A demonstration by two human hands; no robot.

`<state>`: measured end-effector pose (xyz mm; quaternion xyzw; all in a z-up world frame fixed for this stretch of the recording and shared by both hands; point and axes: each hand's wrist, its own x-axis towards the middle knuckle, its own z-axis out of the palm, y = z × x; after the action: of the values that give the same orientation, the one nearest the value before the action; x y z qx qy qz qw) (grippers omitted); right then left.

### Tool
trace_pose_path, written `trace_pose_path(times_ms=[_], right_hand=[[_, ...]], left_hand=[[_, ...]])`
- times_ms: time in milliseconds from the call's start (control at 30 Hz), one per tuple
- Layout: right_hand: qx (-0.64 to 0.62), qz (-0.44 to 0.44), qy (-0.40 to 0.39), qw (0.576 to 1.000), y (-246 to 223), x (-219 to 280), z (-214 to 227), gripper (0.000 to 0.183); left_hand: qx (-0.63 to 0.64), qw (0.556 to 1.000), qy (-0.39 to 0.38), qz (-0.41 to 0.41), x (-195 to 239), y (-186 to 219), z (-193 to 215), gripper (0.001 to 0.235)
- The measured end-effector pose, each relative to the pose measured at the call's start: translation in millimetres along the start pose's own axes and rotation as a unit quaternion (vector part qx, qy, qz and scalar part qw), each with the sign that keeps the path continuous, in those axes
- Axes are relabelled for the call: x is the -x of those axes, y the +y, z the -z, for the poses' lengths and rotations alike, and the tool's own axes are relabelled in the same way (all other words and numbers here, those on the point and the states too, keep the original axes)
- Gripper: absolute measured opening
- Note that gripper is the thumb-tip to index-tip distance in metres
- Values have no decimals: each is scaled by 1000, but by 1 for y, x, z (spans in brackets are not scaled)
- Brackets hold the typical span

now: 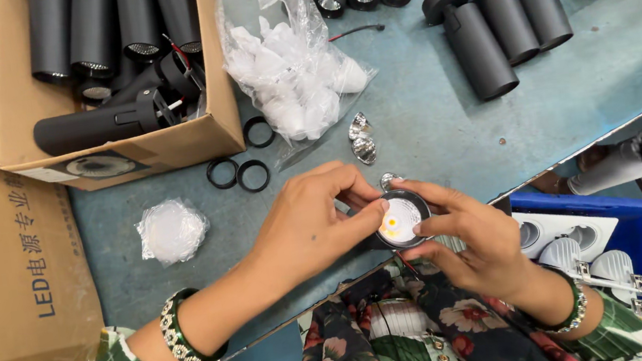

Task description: The person assembles a light fixture by inserting an LED component and a silver reflector into a black cylindrical housing by hand.

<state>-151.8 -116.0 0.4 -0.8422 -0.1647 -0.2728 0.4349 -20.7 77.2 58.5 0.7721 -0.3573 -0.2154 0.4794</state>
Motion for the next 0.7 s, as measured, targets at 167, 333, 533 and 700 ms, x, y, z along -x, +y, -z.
trace_pose_path(times_ms=[167,333,533,700], right_hand=[[1,-3,3,1000,1,6,0,24],[-59,12,39,997,12,4,-10,36],[-16,14,28,999,15,2,-2,47],[15,19,37,999,15,3,-7,52]], left_hand=[[10,1000,13,-4,-3,-6,-8,20],[8,998,20,-53,-4,-9,-6,19],[-62,994,38,-88,-8,-6,-5,18],[-133,984,41,-109,-11,0,0,16]])
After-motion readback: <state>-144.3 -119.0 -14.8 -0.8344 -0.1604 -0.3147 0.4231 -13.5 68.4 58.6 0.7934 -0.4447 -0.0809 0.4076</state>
